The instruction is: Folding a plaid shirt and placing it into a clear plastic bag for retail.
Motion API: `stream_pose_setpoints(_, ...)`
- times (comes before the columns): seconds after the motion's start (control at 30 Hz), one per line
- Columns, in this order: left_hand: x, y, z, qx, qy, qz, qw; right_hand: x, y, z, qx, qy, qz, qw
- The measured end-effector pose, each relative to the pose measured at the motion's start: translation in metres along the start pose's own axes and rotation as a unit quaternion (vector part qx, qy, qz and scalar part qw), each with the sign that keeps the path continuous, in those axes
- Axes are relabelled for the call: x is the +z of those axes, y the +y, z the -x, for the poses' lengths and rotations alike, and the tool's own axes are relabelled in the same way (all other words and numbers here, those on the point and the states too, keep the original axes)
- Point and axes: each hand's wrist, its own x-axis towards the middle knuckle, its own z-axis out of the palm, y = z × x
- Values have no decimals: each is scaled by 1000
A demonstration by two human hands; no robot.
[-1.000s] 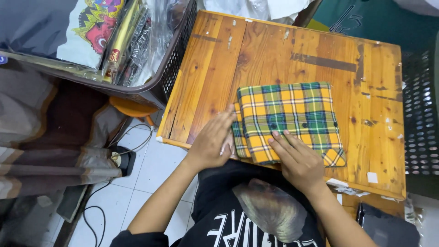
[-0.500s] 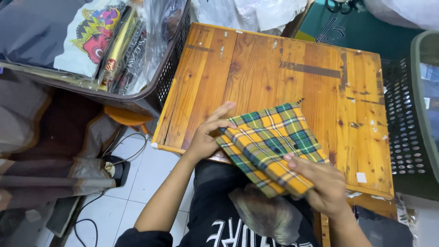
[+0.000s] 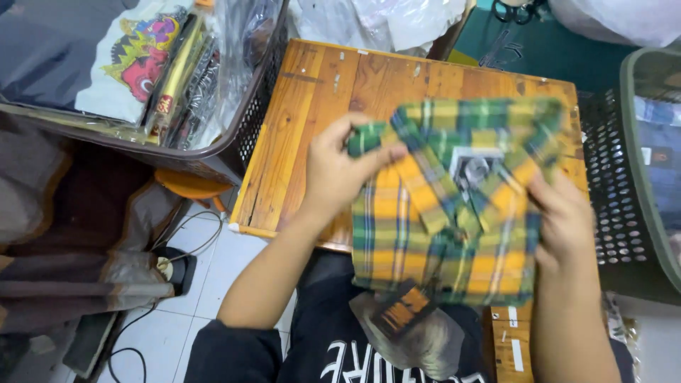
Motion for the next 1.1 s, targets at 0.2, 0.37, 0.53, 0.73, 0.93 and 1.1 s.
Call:
stream_pose_setpoints(0.2,5,-75,-28,-41,-62,-240,968,4,49,-37,-237,13,417,877)
stream_pose_setpoints(0.37,4,-58,30,11,-135,-264,955,5,72,-6,-236,-24,527,816)
stream_pose_setpoints(0.53,2,-97,75,112,-206,-414,879,-10,95,-2,-210,-40,526,823)
stream_pose_setpoints(0.73,-3,-101,89,114,-96,-365,919,-19,103,-6,-242,-31,497,833)
stream_pose_setpoints(0.93,-10,-97,125,16,-38,-281,959,-30,112,-10,-243,-26,408,880)
stream_pose_setpoints(1.1,-14,-94,138,-47,-65,-244,966,-32,116,-11,-260,-18,393,882)
